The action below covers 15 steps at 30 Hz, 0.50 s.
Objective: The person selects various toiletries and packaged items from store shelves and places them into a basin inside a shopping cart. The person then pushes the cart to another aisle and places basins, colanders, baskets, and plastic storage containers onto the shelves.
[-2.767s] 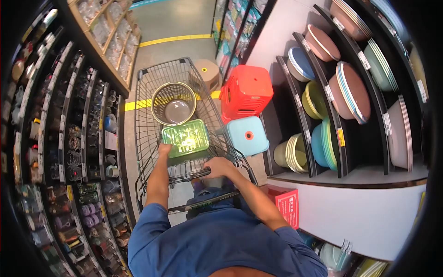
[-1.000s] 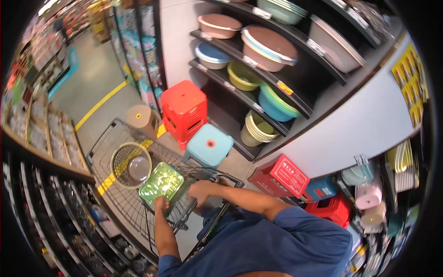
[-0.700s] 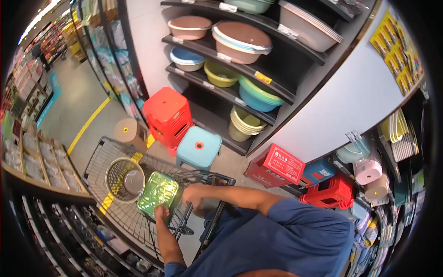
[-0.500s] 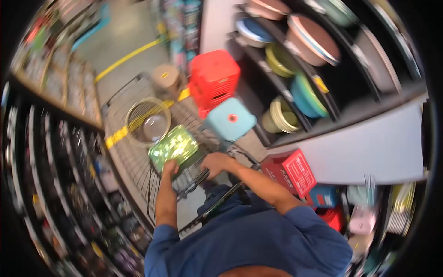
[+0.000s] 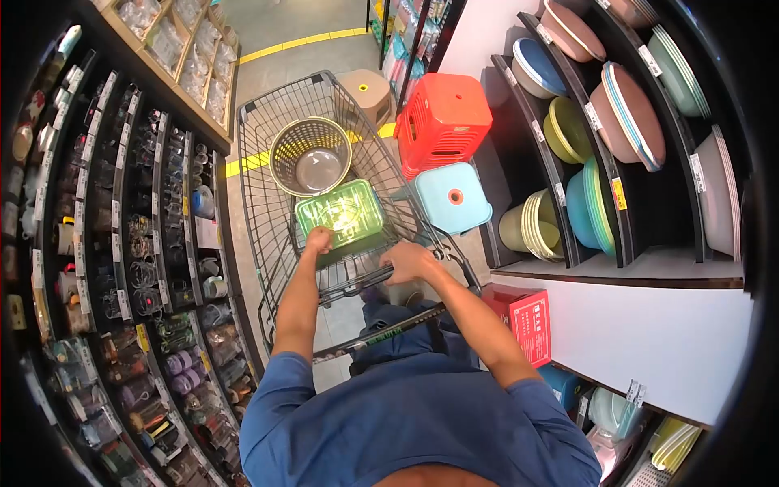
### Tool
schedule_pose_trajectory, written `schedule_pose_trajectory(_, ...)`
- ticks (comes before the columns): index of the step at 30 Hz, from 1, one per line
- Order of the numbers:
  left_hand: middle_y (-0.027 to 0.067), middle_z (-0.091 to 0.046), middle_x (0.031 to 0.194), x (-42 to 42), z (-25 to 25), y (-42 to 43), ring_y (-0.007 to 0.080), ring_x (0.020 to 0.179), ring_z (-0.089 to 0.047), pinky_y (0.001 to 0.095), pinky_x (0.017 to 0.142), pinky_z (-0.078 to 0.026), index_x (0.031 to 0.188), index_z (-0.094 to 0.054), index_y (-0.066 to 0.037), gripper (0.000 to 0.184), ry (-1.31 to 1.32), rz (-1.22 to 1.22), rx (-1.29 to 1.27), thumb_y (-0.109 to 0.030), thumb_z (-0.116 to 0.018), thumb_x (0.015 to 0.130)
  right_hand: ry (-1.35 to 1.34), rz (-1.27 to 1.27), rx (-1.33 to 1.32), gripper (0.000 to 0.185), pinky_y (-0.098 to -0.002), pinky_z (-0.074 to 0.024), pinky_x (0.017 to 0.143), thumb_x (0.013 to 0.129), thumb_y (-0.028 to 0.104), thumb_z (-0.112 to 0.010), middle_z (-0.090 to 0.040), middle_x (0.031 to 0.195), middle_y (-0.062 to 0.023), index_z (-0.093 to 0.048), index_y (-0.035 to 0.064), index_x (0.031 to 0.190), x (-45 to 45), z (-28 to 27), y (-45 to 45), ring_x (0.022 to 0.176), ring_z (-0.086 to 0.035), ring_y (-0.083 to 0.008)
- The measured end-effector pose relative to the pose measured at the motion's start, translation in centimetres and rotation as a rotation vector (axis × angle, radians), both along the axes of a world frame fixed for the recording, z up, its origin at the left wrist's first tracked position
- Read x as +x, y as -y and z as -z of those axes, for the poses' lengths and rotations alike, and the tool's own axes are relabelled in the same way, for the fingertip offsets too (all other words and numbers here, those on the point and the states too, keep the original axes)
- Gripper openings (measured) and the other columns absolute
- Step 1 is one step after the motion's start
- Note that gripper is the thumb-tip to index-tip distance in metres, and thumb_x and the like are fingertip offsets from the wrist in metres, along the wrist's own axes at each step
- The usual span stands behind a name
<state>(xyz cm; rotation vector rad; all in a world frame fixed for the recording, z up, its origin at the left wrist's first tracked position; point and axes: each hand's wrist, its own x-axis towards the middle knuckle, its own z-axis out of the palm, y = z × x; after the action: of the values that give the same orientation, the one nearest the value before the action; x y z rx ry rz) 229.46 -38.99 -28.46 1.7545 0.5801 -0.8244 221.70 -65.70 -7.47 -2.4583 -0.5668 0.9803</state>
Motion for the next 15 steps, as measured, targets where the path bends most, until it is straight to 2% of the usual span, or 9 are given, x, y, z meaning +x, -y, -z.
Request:
schedule_pose_trajectory(3, 0.0062, -0.064, 0.079, -1.0, -1.6, -0.6, 0.0169, 0.059, -0.060, 0.0358, 0.059, -0.050, 0.097, -0.064, -0.008, 0.023, 0.013, -0.054, 0.128, -0.026, -0.063, 0.083, 0.050, 0.009, 0.025, 0.044, -0.0424, -0.0526, 0.074, 0.058, 0.037, -0.073, -0.069, 0.088, -0.0126, -0.071, 0.0153, 0.097, -0.8, 0.2, 0.2, 0.083, -0.065, -0.0322)
schedule_pose_trajectory(4, 0.0062, -0.064, 0.079, -1.3, -2.2, -0.8, 0.0169, 0.059, -0.060, 0.0358, 0.059, -0.050, 0.097, -0.064, -0.008, 0.023, 0.023, -0.054, 0.139, -0.026, -0.063, 0.083, 0.061, 0.010, 0.036, 0.044, -0.0424, -0.0526, 0.074, 0.058, 0.037, -0.073, -0.069, 0.088, -0.0126, -0.071, 0.0153, 0.097, -1.0, 0.4, 0.2, 0.083, -0.065, -0.0322)
schedule_pose_trajectory(6, 0.0112, -0.067, 0.085, -1.9, -3.2, -1.1, 0.0171, 0.066, -0.064, 0.0333, 0.062, -0.051, 0.100, -0.066, -0.008, 0.028, 0.115, 0.188, 0.353, -0.029, -0.065, 0.080, 0.078, 0.015, 0.033, 0.045, -0.0421, -0.0523, 0.073, 0.059, 0.038, -0.074, -0.069, 0.088, -0.0120, -0.070, 0.0151, 0.097, -1.7, 0.8, 0.4, 0.085, -0.065, -0.0321)
schedule_pose_trajectory(10, 0.0066, -0.065, 0.076, -4.6, -3.9, -1.8, 0.0143, 0.068, -0.063, 0.0322, 0.052, -0.050, 0.103, -0.064, -0.007, 0.029, 0.288, 0.272, 0.410, -0.027, -0.064, 0.082, 0.155, 0.063, 0.063, 0.040, -0.0440, -0.0524, 0.074, 0.059, 0.029, -0.072, -0.068, 0.090, -0.0129, -0.070, 0.0188, 0.098, -2.8, 1.0, 0.3, 0.087, -0.065, -0.0330)
schedule_pose_trajectory(11, 0.0109, -0.067, 0.076, -5.9, -4.0, -2.1, 0.0185, 0.070, -0.065, 0.0343, 0.059, -0.052, 0.107, -0.063, -0.005, 0.035, 0.384, 0.354, 0.491, -0.029, -0.065, 0.081, 0.134, 0.075, 0.026, 0.034, -0.0416, -0.0536, 0.076, 0.060, 0.024, -0.068, -0.069, 0.094, -0.0101, -0.071, 0.0207, 0.094, -3.0, 0.4, 0.2, 0.088, -0.066, -0.0313)
schedule_pose_trajectory(12, 0.0216, -0.067, 0.097, -7.7, -9.0, -0.3, 0.0278, 0.093, -0.066, 0.0383, 0.084, -0.050, 0.114, -0.063, -0.007, 0.045, 0.282, 0.352, 0.487, -0.034, -0.066, 0.077, 0.146, 0.074, 0.054, 0.034, -0.0416, -0.0536, 0.076, 0.060, 0.024, -0.068, -0.069, 0.094, -0.0101, -0.071, 0.0207, 0.094, -3.3, 0.6, 0.1, 0.088, -0.066, -0.0313)
schedule_pose_trajectory(13, 0.0216, -0.067, 0.099, -9.4, -11.4, 0.7, 0.0298, 0.096, -0.065, 0.0393, 0.083, -0.050, 0.115, -0.061, -0.006, 0.049, 0.354, 0.459, 0.599, -0.035, -0.067, 0.076, 0.126, 0.054, 0.045, 0.037, -0.0426, -0.0530, 0.075, 0.060, 0.025, -0.070, -0.069, 0.093, -0.0106, -0.070, 0.0201, 0.096, -3.4, 1.0, -0.1, 0.088, -0.066, -0.0311)
schedule_pose_trajectory(14, 0.0224, -0.066, 0.103, -10.2, -11.6, 0.7, 0.0342, 0.100, -0.063, 0.0423, 0.084, -0.049, 0.116, -0.060, -0.007, 0.050, 0.259, 0.536, 0.596, -0.038, -0.064, 0.078, 0.117, 0.035, 0.031, 0.040, -0.0436, -0.0525, 0.074, 0.060, 0.025, -0.071, -0.069, 0.092, -0.0112, -0.070, 0.0195, 0.099, -3.0, 1.1, -0.1, 0.087, -0.066, -0.0309)
schedule_pose_trajectory(15, 0.0231, -0.065, 0.105, -11.5, -8.7, -0.6, 0.0377, 0.101, -0.061, 0.0452, 0.085, -0.048, 0.114, -0.061, -0.007, 0.047, 0.374, 0.595, 0.589, -0.041, -0.060, 0.080, 0.096, 0.048, 0.024, 0.039, -0.0427, -0.0525, 0.074, 0.060, 0.025, -0.071, -0.069, 0.093, -0.0099, -0.070, 0.0191, 0.099, -3.0, 0.6, -0.1, 0.089, -0.066, -0.0290)
